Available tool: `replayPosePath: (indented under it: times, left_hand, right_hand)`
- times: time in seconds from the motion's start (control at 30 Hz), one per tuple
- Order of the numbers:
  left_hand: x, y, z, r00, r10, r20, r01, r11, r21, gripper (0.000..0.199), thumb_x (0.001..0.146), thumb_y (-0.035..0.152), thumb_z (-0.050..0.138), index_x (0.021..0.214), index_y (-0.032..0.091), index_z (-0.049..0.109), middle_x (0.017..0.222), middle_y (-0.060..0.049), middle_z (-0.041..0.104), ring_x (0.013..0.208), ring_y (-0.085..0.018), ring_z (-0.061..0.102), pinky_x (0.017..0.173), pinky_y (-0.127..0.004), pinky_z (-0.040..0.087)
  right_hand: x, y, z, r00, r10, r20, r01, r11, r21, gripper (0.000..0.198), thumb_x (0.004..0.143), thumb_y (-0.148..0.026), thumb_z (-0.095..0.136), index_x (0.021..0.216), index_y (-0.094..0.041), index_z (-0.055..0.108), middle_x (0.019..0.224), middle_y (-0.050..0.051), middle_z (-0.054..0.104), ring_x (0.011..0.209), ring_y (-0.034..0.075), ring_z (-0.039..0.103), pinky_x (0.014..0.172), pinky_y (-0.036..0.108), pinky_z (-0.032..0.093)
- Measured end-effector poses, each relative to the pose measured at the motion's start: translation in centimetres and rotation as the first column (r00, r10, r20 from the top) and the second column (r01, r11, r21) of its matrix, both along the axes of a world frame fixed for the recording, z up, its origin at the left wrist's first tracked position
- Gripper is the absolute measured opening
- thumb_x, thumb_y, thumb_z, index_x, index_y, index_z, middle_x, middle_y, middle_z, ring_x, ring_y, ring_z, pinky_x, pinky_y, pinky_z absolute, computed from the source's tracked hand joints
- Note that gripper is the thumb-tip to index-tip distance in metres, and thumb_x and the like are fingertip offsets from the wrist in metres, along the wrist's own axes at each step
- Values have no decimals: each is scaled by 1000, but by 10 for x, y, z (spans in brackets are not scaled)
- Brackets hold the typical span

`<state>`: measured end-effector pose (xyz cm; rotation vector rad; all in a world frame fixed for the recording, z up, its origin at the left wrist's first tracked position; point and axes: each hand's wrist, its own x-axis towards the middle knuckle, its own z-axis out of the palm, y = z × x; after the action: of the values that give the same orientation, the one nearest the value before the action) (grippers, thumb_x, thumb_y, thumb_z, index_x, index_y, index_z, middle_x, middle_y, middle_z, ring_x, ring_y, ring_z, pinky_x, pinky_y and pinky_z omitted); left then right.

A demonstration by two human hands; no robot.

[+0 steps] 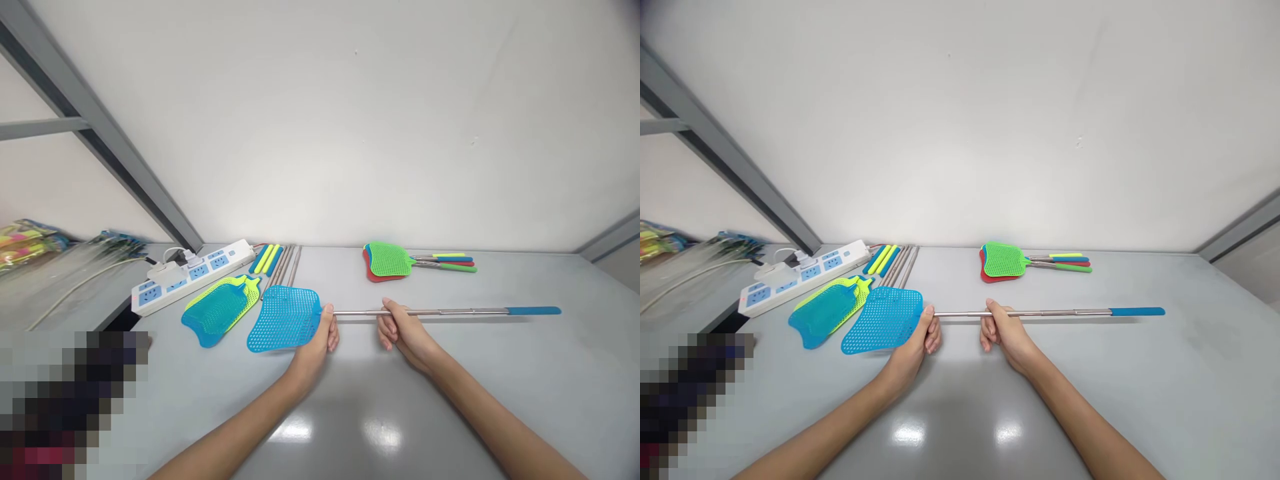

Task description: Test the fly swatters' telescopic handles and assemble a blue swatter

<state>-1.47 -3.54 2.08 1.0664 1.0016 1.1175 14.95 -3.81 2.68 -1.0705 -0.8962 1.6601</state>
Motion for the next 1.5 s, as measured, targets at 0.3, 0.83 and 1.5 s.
replayPosePath:
  times: [0.3,0.83,1.5]
  left_hand:
    - [4,-4,-2,985,148,88,-143,988,-61,39,76,49,42,54,17,36,41,7,32,36,-5,30,40,-20,26]
    - [-3,-1,5,966,219,134,-228,972,58,42,80,49,34,52,18,36,42,5,33,37,-7,32,42,-21,27]
    - [0,-13,5,1000,16,3,-16,1000,16,48,80,53,28,46,18,32,35,3,33,38,-10,30,46,-24,27]
  right_hand:
    - [-2,0,-2,1000,2,-11,-2,1000,3,46,77,-43,43,40,-17,39,37,-5,35,36,9,43,45,24,31]
    - [-4,-4,0,999,-37,5,36,992,123,41,76,-35,49,41,-16,43,40,-3,39,40,9,42,45,24,31]
    - [-18,-21,-1,957,288,-19,-286,955,81,59,84,-45,20,38,-17,44,40,1,49,32,11,46,38,24,35]
